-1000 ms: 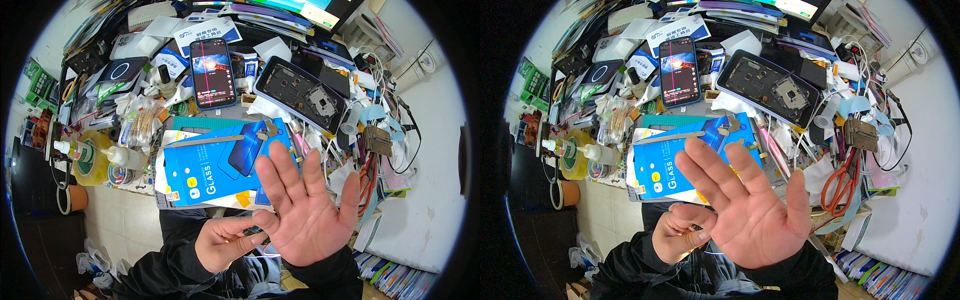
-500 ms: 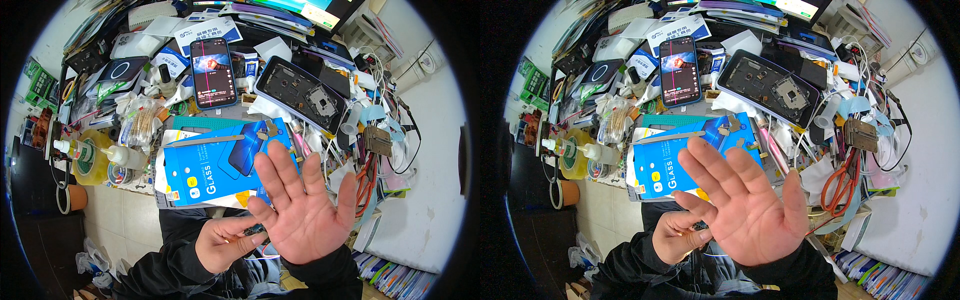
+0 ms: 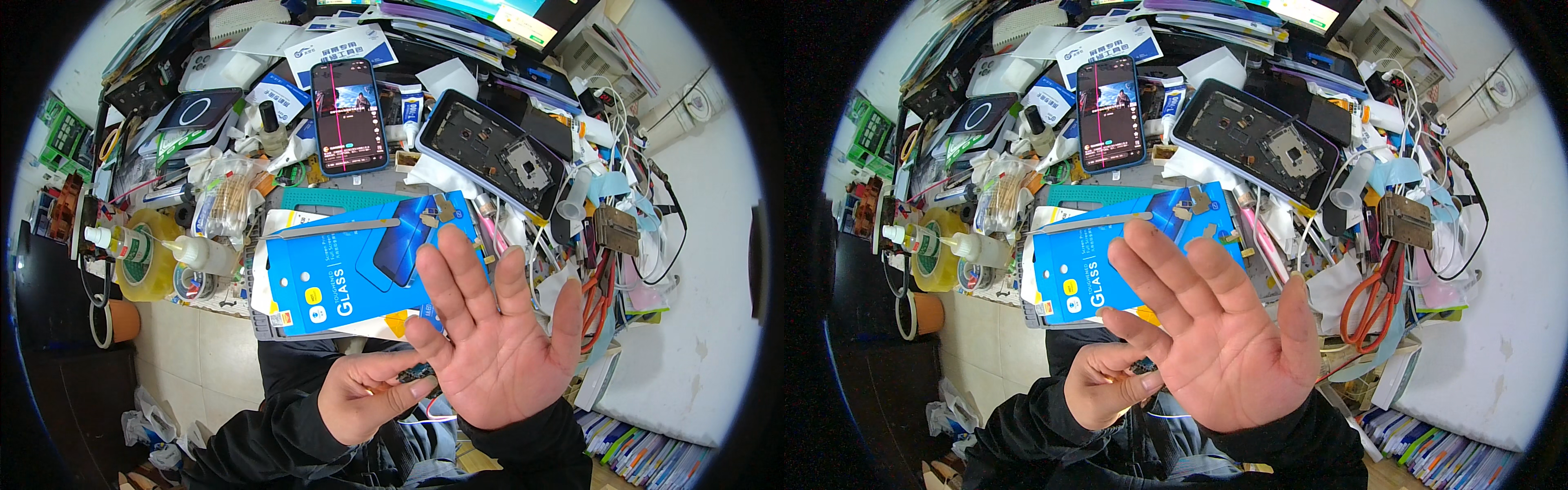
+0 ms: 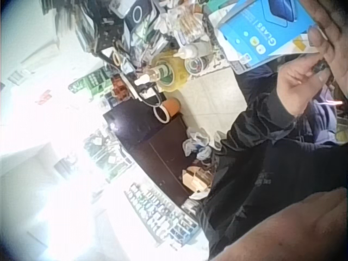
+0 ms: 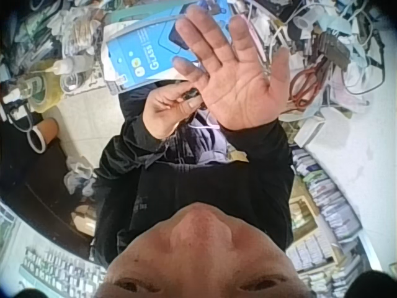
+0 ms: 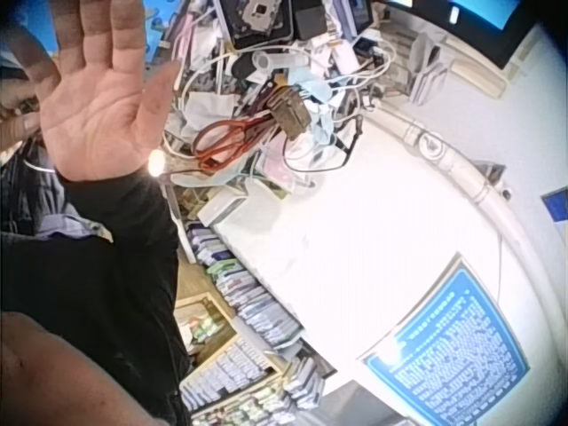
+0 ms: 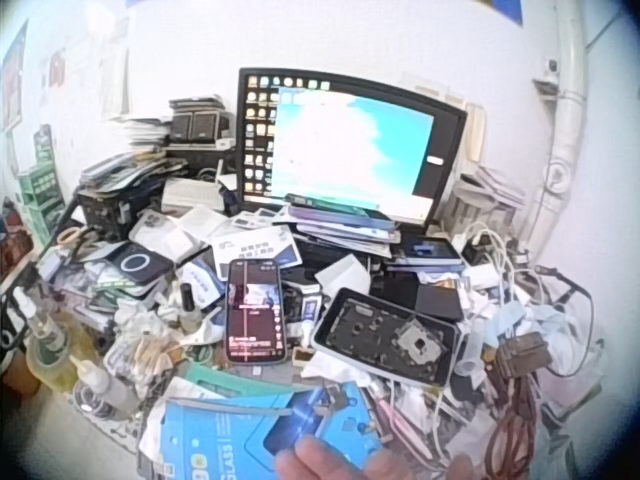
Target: The person holds a small circuit board with attached wires, rotates it to inspect both sides, and uses a cotton swab to clean a component. The person then places the board on a box and picks up a pair of tweezers.
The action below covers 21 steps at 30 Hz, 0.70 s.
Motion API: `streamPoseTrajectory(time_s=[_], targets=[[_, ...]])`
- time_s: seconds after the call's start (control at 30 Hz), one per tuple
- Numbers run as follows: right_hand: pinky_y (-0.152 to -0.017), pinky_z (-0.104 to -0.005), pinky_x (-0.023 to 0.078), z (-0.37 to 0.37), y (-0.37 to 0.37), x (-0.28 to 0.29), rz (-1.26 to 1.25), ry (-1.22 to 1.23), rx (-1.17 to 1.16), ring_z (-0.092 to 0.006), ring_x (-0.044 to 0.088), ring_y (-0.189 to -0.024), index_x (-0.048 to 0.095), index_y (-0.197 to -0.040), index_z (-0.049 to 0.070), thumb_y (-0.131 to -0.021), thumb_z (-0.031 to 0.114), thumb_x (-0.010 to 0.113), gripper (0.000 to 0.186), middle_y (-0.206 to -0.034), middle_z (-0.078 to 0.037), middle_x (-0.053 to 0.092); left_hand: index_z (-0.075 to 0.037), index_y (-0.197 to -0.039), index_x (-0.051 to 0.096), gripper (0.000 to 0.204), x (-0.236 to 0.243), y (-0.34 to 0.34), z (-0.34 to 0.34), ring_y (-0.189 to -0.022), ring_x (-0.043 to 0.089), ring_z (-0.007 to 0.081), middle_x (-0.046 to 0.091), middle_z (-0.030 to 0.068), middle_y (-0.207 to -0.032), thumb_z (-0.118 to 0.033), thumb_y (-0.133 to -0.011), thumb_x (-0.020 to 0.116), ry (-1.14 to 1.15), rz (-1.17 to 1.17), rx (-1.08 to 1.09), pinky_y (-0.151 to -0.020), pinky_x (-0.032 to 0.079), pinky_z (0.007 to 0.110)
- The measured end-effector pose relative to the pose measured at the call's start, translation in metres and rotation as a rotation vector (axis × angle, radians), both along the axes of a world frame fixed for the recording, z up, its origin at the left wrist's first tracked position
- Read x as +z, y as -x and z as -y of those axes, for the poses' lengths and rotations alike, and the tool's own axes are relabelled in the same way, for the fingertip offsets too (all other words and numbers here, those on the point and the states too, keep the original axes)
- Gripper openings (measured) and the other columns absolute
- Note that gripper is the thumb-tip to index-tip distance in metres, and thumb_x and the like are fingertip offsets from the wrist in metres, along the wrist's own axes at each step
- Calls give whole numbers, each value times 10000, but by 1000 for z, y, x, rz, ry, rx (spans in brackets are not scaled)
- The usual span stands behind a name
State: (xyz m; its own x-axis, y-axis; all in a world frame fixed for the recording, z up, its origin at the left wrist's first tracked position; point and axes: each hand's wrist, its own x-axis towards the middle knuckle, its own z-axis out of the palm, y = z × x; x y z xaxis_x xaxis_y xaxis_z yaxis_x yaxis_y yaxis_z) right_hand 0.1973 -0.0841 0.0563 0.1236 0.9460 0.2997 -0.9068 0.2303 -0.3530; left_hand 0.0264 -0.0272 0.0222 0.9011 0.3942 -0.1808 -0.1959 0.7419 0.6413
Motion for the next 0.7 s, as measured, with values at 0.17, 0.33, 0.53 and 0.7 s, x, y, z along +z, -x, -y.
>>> streamPoseTrajectory(time_s=[0.17,0.33,0.53,0.7], targets=[[-1234,-542,138,-1,1,1,-5,17,-11,-284,-9,-1570,333,-1576,177,-1041,633,217,712,-1694,-139,34,46,-1380,567,414,2,0,0,-1019,590,69,678,103,-1220,85,-969,601,13,-13,7,-846,476,207],[-1234,-540,136,-2,1,1,-7,19,-11,-288,-12,-1570,332,-1577,176,-1042,631,215,712,-1694,-141,30,43,-1374,574,403,1,1,-1,-934,582,47,694,84,-1154,69,-973,609,-64,-83,2,-780,464,186],[-1232,-546,127,-4,-1,0,30,5,4,-296,-38,-1569,310,-1588,187,-1036,649,206,728,-1693,-148,-15,44,-1343,595,372,0,-3,0,-846,545,9,701,44,-1084,64,-972,615,65,-64,37,-694,418,171],[-1227,-567,121,-3,-8,1,131,-85,-7,-311,-54,-1566,298,-1594,189,-1025,674,193,755,-1689,-157,-59,8,-1392,555,398,7,-5,-2,-727,563,28,716,55,-950,21,-997,595,235,-174,157,-649,418,187]])
